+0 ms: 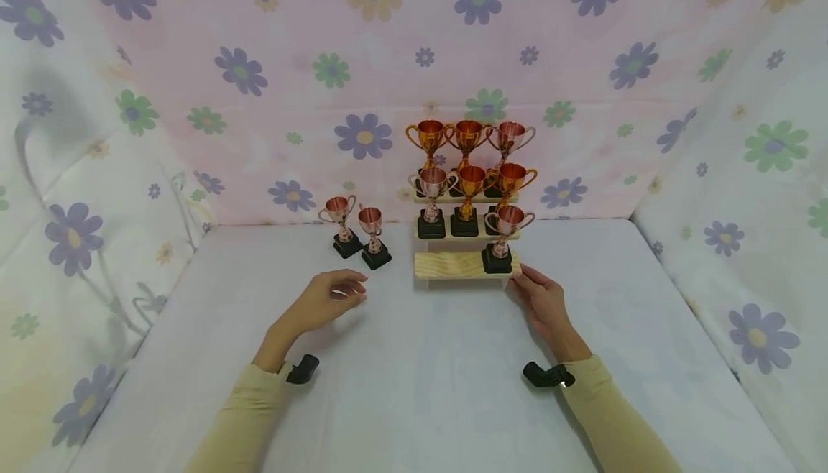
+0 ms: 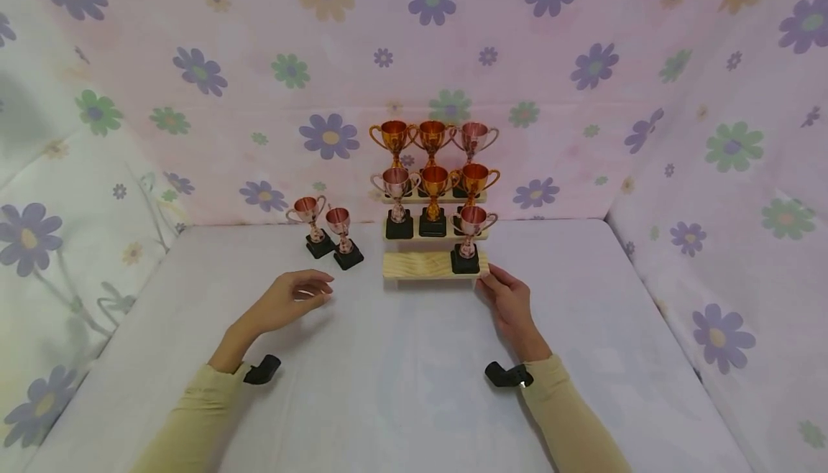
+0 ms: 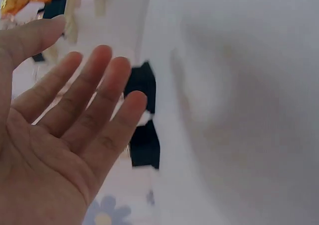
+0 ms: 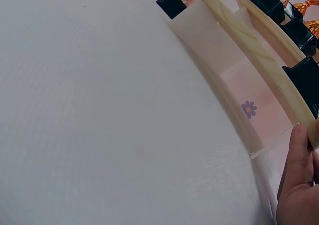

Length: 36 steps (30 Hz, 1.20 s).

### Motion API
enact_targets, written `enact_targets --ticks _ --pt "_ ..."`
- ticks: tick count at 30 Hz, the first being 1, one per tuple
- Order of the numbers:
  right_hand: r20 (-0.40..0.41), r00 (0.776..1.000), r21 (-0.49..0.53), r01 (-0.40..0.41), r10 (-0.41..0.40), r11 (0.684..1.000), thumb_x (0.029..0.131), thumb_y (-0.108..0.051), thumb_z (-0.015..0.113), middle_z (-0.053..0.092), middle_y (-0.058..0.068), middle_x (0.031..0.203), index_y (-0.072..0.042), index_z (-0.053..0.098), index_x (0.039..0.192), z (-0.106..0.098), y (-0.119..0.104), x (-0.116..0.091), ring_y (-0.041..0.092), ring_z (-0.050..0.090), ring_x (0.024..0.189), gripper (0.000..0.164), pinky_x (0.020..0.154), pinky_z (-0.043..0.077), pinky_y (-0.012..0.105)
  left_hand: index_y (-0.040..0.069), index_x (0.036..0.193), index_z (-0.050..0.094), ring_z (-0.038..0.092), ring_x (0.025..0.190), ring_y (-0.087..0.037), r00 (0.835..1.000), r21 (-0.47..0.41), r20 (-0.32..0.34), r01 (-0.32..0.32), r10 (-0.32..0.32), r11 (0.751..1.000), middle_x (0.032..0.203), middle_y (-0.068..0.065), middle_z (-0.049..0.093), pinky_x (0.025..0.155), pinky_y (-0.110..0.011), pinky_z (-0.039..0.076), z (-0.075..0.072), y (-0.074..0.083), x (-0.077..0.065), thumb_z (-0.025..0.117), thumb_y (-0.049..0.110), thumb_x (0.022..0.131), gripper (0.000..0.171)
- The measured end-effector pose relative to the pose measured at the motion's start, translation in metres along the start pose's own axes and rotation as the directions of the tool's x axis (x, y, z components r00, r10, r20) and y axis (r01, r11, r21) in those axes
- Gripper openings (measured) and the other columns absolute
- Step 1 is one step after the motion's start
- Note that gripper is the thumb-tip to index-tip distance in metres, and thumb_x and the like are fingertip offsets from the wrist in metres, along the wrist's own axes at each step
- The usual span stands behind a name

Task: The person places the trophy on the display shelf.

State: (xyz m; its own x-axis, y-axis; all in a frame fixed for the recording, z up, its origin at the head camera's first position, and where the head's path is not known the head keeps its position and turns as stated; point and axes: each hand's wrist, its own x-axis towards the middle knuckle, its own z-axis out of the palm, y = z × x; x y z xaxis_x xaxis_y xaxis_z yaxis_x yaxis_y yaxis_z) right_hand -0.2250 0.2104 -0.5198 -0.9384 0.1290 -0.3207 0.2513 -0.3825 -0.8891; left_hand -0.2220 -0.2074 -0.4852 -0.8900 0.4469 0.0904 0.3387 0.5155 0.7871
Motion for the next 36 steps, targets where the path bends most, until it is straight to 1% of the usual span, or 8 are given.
enact_targets --ticks 3,7,14,19,24,30,33,36 --pt "-0.005 1.000 -0.004 0.000 0.000 1.000 0.103 -0.006 0.058 0.066 -0.008 0.108 0.006 0.039 0.151 0.000 0.000 0.000 0.004 0.067 0.102 0.054 0.096 0.055 0.018 -0.003 0.127 0.065 0.068 0.101 -0.025 0.998 0.028 -0.035 0.044 -0.043 0.999 0.109 -0.012 0.072 0.092 -0.041 0.060 -0.018 -0.006 -0.008 0.069 0.014 0.098 0.034" --pt "-0.003 1.000 -0.003 0.005 -0.005 1.000 0.103 -0.005 0.058 0.066 -0.009 0.105 0.007 0.039 0.152 -0.001 0.000 0.001 0.003 0.067 0.101 0.054 0.095 0.056 0.018 -0.005 0.122 0.067 0.070 0.099 -0.030 0.982 0.090 -0.163 0.107 -0.092 0.990 0.107 -0.015 0.073 0.089 -0.045 0.061 -0.036 -0.015 -0.015 0.068 0.012 0.098 0.029" --pt "-0.010 1.000 -0.015 0.014 -0.014 1.000 0.103 -0.006 0.059 0.065 -0.008 0.109 0.007 0.039 0.151 -0.002 0.000 0.000 0.001 0.067 0.097 0.054 0.093 0.056 0.017 -0.007 0.119 0.066 0.068 0.099 -0.036 0.889 0.107 -0.419 0.249 -0.183 0.963 0.106 -0.023 0.070 0.083 -0.032 0.058 -0.043 -0.028 -0.016 0.068 0.011 0.097 0.029" --pt "-0.005 1.000 -0.021 0.017 -0.017 1.000 0.103 -0.006 0.059 0.065 -0.006 0.112 0.007 0.040 0.151 -0.002 0.000 -0.001 0.001 0.067 0.098 0.053 0.095 0.056 0.018 -0.007 0.141 0.048 0.058 0.121 -0.043 0.836 -0.072 -0.473 0.279 -0.279 0.957 0.131 -0.030 0.058 0.102 -0.049 0.054 -0.045 -0.034 -0.008 0.072 0.013 0.094 0.057" --pt "0.002 1.000 -0.020 0.022 -0.022 1.000 0.104 -0.006 0.057 0.064 -0.006 0.113 0.007 0.039 0.151 -0.001 0.000 -0.001 0.002 0.066 0.100 0.053 0.096 0.055 0.018 0.001 0.160 0.018 0.032 0.145 -0.046 0.868 -0.190 -0.428 0.187 -0.253 0.964 0.159 -0.028 0.030 0.120 -0.057 0.034 -0.051 -0.041 0.011 0.078 0.012 0.090 0.093" --pt "0.004 1.000 -0.002 0.025 -0.025 1.000 0.102 -0.004 0.058 0.066 -0.009 0.104 0.009 0.039 0.151 -0.001 0.000 -0.001 0.003 0.067 0.099 0.053 0.094 0.056 0.019 0.002 0.162 0.013 0.024 0.151 -0.044 0.911 -0.270 -0.376 0.065 -0.167 0.961 0.165 -0.023 0.022 0.123 -0.057 0.029 -0.049 -0.047 0.036 0.078 0.007 0.089 0.098" --pt "0.010 1.000 0.004 0.023 -0.023 1.000 0.102 -0.004 0.059 0.066 -0.008 0.105 0.009 0.038 0.151 -0.001 0.000 -0.001 0.002 0.068 0.098 0.055 0.094 0.056 0.019 0.002 0.161 0.016 0.026 0.150 -0.044 0.910 -0.318 -0.382 0.036 -0.162 0.947 0.165 -0.023 0.024 0.122 -0.057 0.029 -0.045 -0.048 0.048 0.075 0.002 0.090 0.092" --pt "0.010 1.000 0.004 0.019 -0.019 1.000 0.102 -0.005 0.059 0.065 -0.007 0.108 0.008 0.038 0.151 -0.001 -0.001 -0.001 0.002 0.068 0.097 0.055 0.095 0.056 0.019 0.000 0.160 0.022 0.032 0.147 -0.044 0.893 -0.370 -0.416 0.008 -0.173 0.929 0.160 -0.026 0.032 0.122 -0.058 0.030 -0.040 -0.044 0.059 0.072 -0.003 0.090 0.086"
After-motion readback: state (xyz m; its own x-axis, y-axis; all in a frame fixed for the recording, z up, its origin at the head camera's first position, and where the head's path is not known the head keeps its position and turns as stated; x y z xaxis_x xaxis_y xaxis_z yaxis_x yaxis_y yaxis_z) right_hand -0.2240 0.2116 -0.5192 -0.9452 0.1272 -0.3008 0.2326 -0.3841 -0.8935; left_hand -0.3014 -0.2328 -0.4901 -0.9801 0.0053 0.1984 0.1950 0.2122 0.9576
